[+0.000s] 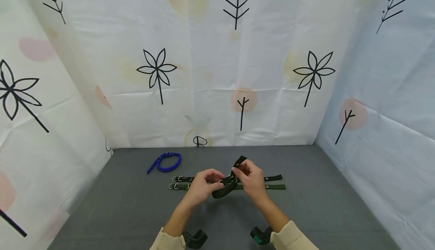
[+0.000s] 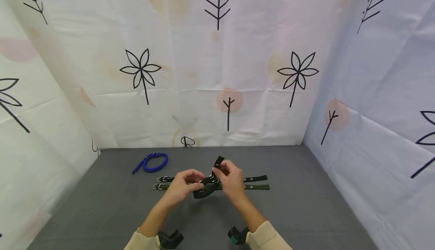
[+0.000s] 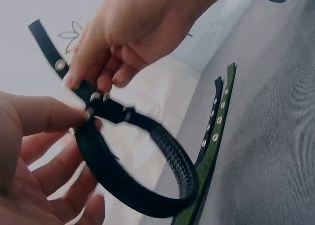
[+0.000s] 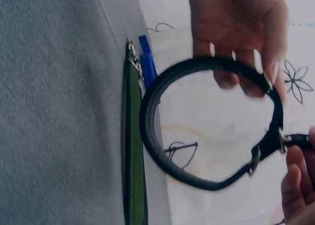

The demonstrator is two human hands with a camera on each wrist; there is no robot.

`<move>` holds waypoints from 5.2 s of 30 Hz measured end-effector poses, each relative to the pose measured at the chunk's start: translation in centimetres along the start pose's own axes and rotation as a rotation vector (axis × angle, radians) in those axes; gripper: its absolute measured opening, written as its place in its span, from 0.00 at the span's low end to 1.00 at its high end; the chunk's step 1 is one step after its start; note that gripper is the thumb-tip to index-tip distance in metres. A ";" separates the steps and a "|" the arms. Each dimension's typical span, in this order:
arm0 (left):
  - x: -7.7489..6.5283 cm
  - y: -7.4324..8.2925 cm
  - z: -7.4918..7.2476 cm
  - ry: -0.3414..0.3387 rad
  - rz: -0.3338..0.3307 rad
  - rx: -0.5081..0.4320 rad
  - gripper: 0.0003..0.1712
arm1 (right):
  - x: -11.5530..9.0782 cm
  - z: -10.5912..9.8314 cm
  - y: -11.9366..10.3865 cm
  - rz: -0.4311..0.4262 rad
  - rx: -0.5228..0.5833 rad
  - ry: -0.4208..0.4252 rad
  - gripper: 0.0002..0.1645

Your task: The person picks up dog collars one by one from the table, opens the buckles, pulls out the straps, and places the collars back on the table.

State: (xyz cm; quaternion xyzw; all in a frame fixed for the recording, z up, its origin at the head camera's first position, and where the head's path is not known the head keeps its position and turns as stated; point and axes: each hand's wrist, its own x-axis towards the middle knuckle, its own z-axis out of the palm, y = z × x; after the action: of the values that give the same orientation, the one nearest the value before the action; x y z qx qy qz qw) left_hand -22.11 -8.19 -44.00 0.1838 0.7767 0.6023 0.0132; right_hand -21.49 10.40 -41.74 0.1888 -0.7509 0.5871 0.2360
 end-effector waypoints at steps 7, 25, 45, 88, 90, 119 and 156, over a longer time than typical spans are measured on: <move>0.3 0.8 1.7 0.108 0.044 0.210 0.05 | -0.6 1.0 -0.9 -0.040 -0.040 0.087 0.08; 0.9 1.0 2.2 0.166 -0.033 0.357 0.07 | -0.9 0.8 -0.4 0.017 0.015 0.021 0.13; 0.9 0.0 0.8 -0.112 -0.104 -0.072 0.04 | -0.3 1.0 1.6 0.257 0.162 0.019 0.12; 1.1 -1.2 0.5 0.405 -0.075 -0.750 0.11 | -2.5 -1.7 5.2 0.229 0.236 -0.331 0.14; 1.1 -1.2 0.4 0.418 -0.064 -0.770 0.12 | -2.8 -1.9 5.5 0.266 0.269 -0.339 0.14; 0.4 -2.1 1.2 0.177 -0.045 -0.430 0.11 | -0.4 -2.0 2.4 0.185 0.076 -0.577 0.20; 0.2 -4.0 -6.6 0.268 0.086 -0.238 0.28 | 1.0 -7.9 7.4 0.307 0.298 0.284 0.19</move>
State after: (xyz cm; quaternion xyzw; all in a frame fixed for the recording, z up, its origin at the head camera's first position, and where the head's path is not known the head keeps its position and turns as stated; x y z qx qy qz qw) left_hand -25.00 -15.08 -45.86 0.1320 0.6862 0.7091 -0.0944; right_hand -25.44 19.83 -45.43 0.0210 -0.6353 0.7410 0.2165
